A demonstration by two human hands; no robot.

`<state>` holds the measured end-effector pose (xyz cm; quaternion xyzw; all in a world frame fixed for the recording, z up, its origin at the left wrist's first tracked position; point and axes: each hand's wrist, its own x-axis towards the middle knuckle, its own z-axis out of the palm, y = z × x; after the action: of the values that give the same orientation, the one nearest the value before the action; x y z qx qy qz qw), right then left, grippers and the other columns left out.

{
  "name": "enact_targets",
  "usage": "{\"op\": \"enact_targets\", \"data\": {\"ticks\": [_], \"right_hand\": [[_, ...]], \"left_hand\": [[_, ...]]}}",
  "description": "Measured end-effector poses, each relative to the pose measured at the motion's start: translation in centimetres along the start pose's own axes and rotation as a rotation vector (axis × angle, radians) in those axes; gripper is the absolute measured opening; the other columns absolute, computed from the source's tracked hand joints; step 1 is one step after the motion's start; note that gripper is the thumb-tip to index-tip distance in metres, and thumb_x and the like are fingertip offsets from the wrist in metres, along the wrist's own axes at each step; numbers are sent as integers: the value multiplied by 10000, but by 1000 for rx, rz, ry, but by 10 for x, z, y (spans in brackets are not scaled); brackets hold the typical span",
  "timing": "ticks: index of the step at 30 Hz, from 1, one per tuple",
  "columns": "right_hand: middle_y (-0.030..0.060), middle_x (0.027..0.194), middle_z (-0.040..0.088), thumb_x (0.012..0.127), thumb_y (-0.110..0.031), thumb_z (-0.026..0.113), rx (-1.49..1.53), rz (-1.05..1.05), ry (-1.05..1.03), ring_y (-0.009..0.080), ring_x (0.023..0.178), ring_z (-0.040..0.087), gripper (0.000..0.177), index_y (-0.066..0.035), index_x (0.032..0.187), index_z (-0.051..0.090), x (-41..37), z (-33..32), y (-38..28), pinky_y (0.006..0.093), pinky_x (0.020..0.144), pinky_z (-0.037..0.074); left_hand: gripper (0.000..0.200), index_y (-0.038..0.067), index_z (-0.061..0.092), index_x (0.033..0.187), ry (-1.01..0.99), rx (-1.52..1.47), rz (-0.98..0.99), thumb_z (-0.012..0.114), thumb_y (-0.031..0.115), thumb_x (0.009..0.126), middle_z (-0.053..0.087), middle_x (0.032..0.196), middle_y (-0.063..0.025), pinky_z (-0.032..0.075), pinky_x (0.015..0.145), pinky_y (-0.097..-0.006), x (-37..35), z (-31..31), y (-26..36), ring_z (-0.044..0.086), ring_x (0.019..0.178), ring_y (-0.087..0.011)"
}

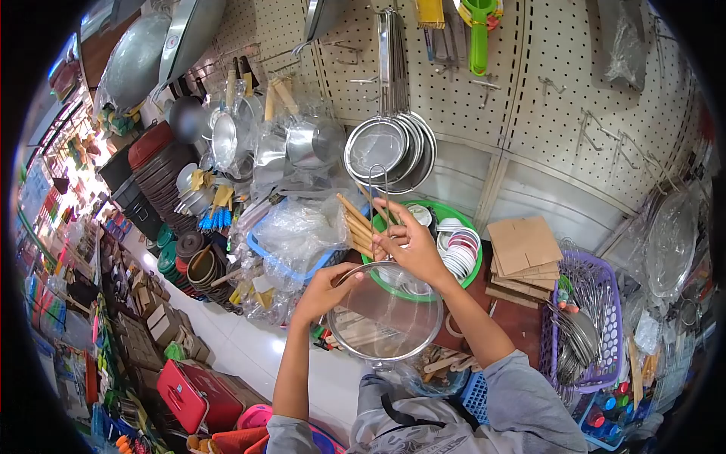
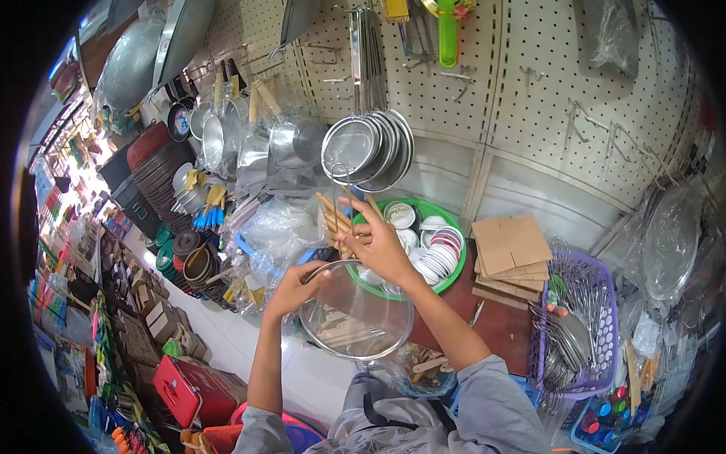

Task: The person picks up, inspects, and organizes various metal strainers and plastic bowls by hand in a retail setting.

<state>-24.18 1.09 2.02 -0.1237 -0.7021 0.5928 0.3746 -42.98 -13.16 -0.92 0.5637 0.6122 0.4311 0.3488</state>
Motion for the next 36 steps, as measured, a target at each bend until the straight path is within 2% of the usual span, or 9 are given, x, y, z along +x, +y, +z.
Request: {"op": "enact_targets", "data": {"ticks": [3, 6, 9, 16, 19, 23, 28, 31, 36], "right_hand": [[165, 1061, 763, 998, -39, 686, 17, -87, 34, 137, 784, 745, 777, -117, 1648, 269, 11, 8, -1, 270, 703, 595], [170, 1065, 750, 985, -21, 688, -48, -110, 73, 133, 775, 736, 859, -162, 1678, 200, 24, 12, 2, 284, 704, 597], [158, 1016, 750, 972, -3, 688, -82, -117, 90, 126, 770, 726, 916, -210, 1693, 161, 37, 17, -10, 296, 702, 596], [141, 903, 756, 979, -7, 673, -163, -152, 102, 122, 757, 717, 943, -284, 1697, 128, 84, 36, -14, 312, 702, 589], [136, 873, 754, 995, -15, 652, -174, -161, 110, 135, 753, 722, 927, -299, 1697, 118, 112, 49, -22, 333, 712, 592], [111, 817, 731, 1017, -34, 633, -149, -191, 185, 137, 719, 709, 912, -321, 1696, 96, 158, 62, -31, 340, 699, 583], [95, 817, 731, 1020, -48, 643, -231, -215, 292, 117, 698, 692, 916, -315, 1694, 83, 210, 65, -40, 327, 645, 578], [109, 820, 739, 1019, -47, 645, -260, -217, 355, 126, 679, 699, 929, -318, 1693, 66, 231, 65, -47, 335, 621, 571], [148, 847, 744, 1015, -4, 619, -408, -239, 441, 189, 680, 740, 936, -312, 1692, 51, 260, 58, -43, 355, 610, 565]], "left_hand": [[277, 10, 716, 1216, 5, 49, -6, 684, 217, 1035, 696, 872, -9, 514, 700, -242, 8, -9, 8, 671, 843, -76], [292, 23, 699, 1258, 87, -73, 230, 693, 198, 1024, 739, 970, -48, 529, 802, -269, 25, -12, 4, 670, 923, -99], [347, 40, 657, 1333, 93, -82, 223, 697, 172, 1014, 745, 1125, -67, 533, 864, -300, 40, -25, 15, 671, 983, -125], [431, 49, 572, 1435, 272, -63, 396, 668, 167, 1032, 630, 1303, -70, 551, 867, -301, 90, -67, 42, 647, 961, -122], [405, 34, 596, 1411, 313, -110, 476, 664, 172, 1037, 633, 1310, -71, 559, 858, -297, 118, -94, 56, 645, 970, -117], [383, 22, 618, 1389, 340, -81, 553, 667, 117, 1022, 667, 1263, -86, 573, 744, -265, 152, -127, 79, 663, 895, -101], [369, 72, 690, 1344, 373, -24, 624, 711, 89, 976, 701, 1097, -66, 554, 607, -249, 204, -165, 89, 699, 771, -102], [346, 67, 709, 1314, 348, 6, 633, 707, 72, 968, 704, 1031, -58, 555, 614, -244, 227, -178, 98, 703, 773, -105], [323, 59, 733, 1257, 413, -19, 727, 718, 85, 935, 735, 960, -90, 557, 667, -324, 265, -184, 96, 700, 729, -177]]}}
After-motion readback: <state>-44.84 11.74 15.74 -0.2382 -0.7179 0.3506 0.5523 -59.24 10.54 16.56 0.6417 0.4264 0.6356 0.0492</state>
